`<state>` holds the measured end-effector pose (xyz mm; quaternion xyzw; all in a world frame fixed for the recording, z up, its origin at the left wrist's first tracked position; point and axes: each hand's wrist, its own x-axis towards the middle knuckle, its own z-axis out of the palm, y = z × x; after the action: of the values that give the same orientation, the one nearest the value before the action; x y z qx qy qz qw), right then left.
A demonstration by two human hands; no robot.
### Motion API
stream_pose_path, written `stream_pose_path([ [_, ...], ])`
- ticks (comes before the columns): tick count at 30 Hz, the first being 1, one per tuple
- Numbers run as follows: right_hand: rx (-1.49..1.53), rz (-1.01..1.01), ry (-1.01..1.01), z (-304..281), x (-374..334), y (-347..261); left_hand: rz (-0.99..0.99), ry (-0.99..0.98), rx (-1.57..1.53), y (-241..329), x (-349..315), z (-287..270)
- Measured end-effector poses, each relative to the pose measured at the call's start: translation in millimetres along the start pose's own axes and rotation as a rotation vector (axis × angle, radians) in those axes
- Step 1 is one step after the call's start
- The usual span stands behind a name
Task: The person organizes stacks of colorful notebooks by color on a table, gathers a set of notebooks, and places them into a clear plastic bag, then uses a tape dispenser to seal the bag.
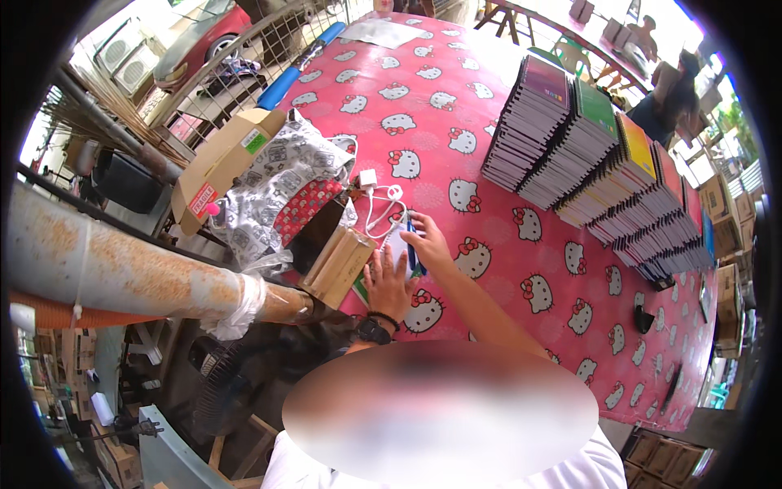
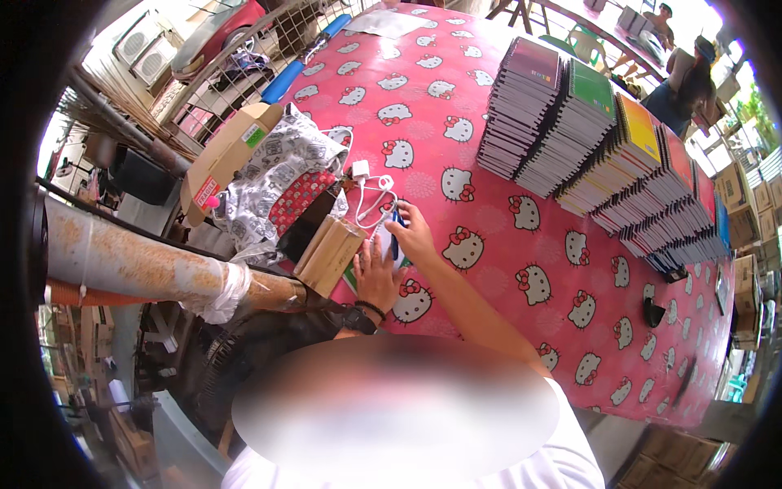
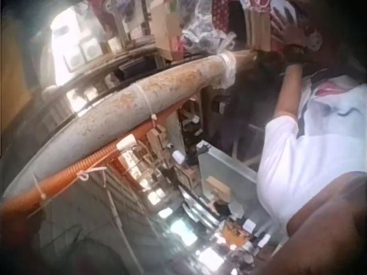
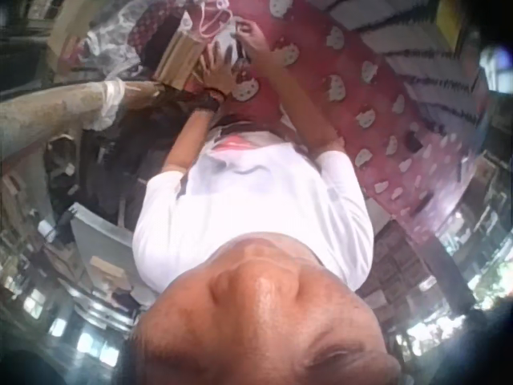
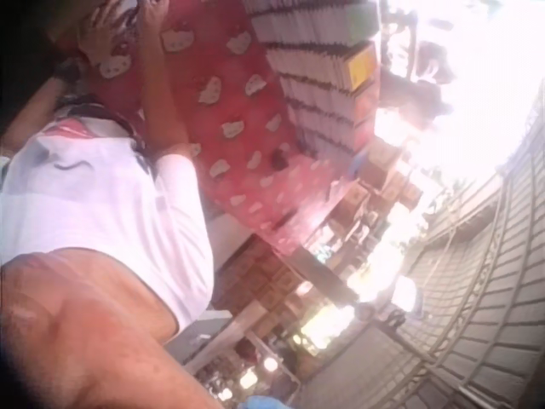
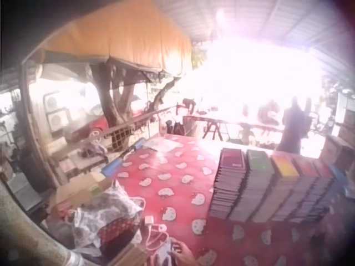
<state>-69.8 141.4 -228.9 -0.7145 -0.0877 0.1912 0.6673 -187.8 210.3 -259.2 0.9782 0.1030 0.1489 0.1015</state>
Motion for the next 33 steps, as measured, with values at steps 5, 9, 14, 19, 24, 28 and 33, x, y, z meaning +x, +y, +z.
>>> stream_pose_path([
  [5, -0.225, -0.088, 0.081, 18.9, 9.4, 4.3, 0.056, 0.035, -0.121, -10.0, -18.2, -33.6],
  [9, -0.168, -0.132, -0.023, -1.7, -35.4, 0.9, 0.080, 0.013, -0.316, -25.9, -40.6, -51.4],
  [14, -0.094, -0.038, 0.028, -67.6, -121.3, 31.1, 0.237, -0.041, -0.344, -2.5, -27.0, -45.2],
  [19, -0.048, 0.066, 0.354, -138.7, -200.8, 21.4, 0.213, -0.293, -0.127, 22.4, -13.3, -43.3],
  [24, -0.111, 0.095, 0.740, -213.4, -280.6, -4.5, 0.295, -0.168, -0.225, 58.4, 4.9, -43.3],
  [28, -0.126, 0.074, 0.878, -288.2, -332.4, 39.4, 0.549, -0.181, -0.404, 137.0, 21.5, -27.2],
  [33, -0.192, 0.072, 1.046, -414.7, -390.9, 52.8, 0.732, -0.388, -0.567, 275.6, -18.3, 7.8],
])
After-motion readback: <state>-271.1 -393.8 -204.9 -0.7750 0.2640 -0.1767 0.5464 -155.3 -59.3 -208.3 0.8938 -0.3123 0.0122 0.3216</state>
